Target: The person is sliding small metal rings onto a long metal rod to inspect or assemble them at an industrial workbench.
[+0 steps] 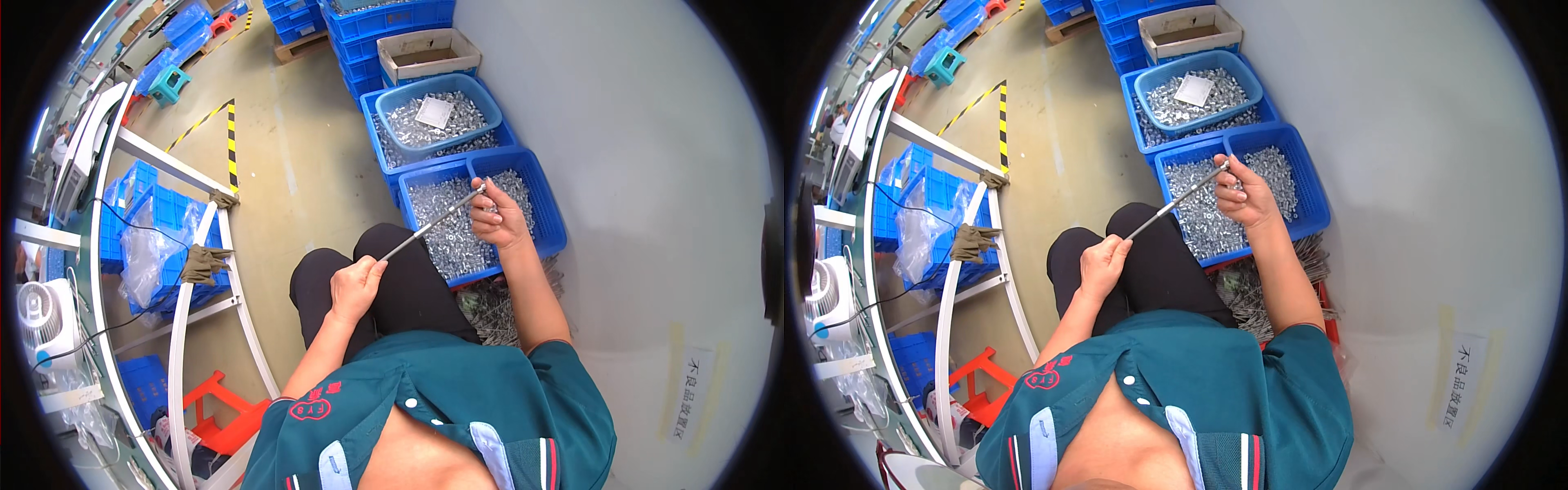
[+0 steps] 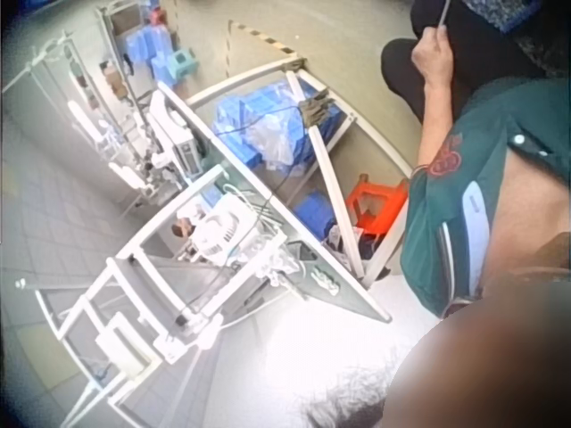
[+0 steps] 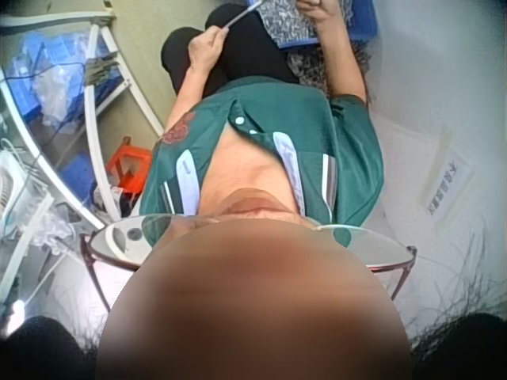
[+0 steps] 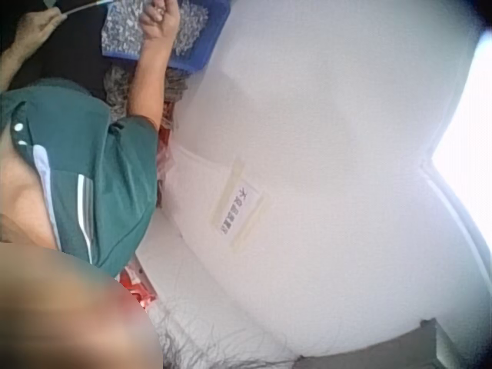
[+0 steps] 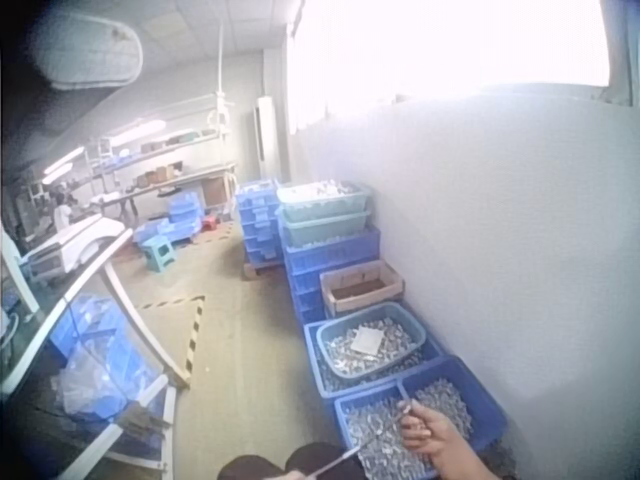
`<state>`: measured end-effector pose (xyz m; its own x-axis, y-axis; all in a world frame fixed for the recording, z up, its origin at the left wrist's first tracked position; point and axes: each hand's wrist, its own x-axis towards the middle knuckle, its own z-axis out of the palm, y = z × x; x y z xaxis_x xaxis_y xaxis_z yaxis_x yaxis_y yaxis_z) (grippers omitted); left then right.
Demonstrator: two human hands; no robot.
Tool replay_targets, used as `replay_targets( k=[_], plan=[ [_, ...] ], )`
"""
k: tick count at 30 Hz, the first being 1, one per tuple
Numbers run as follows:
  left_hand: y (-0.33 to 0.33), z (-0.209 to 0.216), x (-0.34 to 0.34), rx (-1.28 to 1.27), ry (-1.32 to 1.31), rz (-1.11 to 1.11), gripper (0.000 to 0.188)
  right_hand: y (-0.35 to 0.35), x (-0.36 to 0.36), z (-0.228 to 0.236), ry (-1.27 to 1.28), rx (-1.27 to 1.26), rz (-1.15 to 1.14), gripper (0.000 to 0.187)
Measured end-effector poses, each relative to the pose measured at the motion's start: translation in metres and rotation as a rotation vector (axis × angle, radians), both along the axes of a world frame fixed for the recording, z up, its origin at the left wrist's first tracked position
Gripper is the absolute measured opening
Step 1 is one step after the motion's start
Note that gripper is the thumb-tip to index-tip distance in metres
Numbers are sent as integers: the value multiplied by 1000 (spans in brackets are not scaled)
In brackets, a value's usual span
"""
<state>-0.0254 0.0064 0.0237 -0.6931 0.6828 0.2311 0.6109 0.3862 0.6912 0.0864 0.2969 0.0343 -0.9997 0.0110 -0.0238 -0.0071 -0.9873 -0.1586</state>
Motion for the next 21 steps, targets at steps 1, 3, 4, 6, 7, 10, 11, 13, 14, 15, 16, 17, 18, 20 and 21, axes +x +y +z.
replay_targets(
  k=[1, 3, 4, 6, 7, 10, 11, 13, 14, 15, 16, 17, 18, 20, 21],
  plan=[
    [1, 0, 0, 16, -42, 1, 30, 1, -1, 2, 3, 3, 1, 28],
    [2, 1, 0, 14, -48, 6, 30, 1, -2, 7, -43, -21, 3, 29],
    [2, 1, 0, 8, -58, 9, 30, 1, -3, 10, -67, -23, 13, 30],
    [4, 0, -1, 34, -43, 12, 30, -3, -4, 17, -64, -17, 41, 31],
    [4, -1, -1, 57, -31, 15, 30, -5, -5, 20, -74, -15, 19, 31],
    [5, -2, -5, 54, 10, 9, 31, -7, -6, 26, -117, 42, -16, 32],
    [6, -2, -5, 57, 10, 9, 31, -6, -5, 25, -118, 44, -16, 32],
    [9, -2, -6, 90, -24, -16, 29, -4, -4, 24, -175, 98, -31, 32],
    [9, -3, -5, 92, -25, -17, 29, -4, -3, 22, -176, 100, -31, 32],
    [9, -4, -3, 79, -104, -15, 29, -5, -3, 22, -156, 82, -37, 33],
    [9, -5, -2, 66, -184, -15, 29, -6, -4, 22, -136, 65, -43, 33],
    [9, -6, -3, 66, -186, -14, 29, -6, -5, 22, -138, 65, -43, 33],
    [9, -7, -3, 72, -176, -15, 29, -8, -7, 21, -142, 73, -27, 33],
    [8, -9, -4, 76, -171, -15, 29, -7, -8, 20, -142, 93, 10, 35],
    [8, -8, -4, 57, -174, -11, 30, -8, -9, 21, -146, 91, 12, 35]
  ],
)
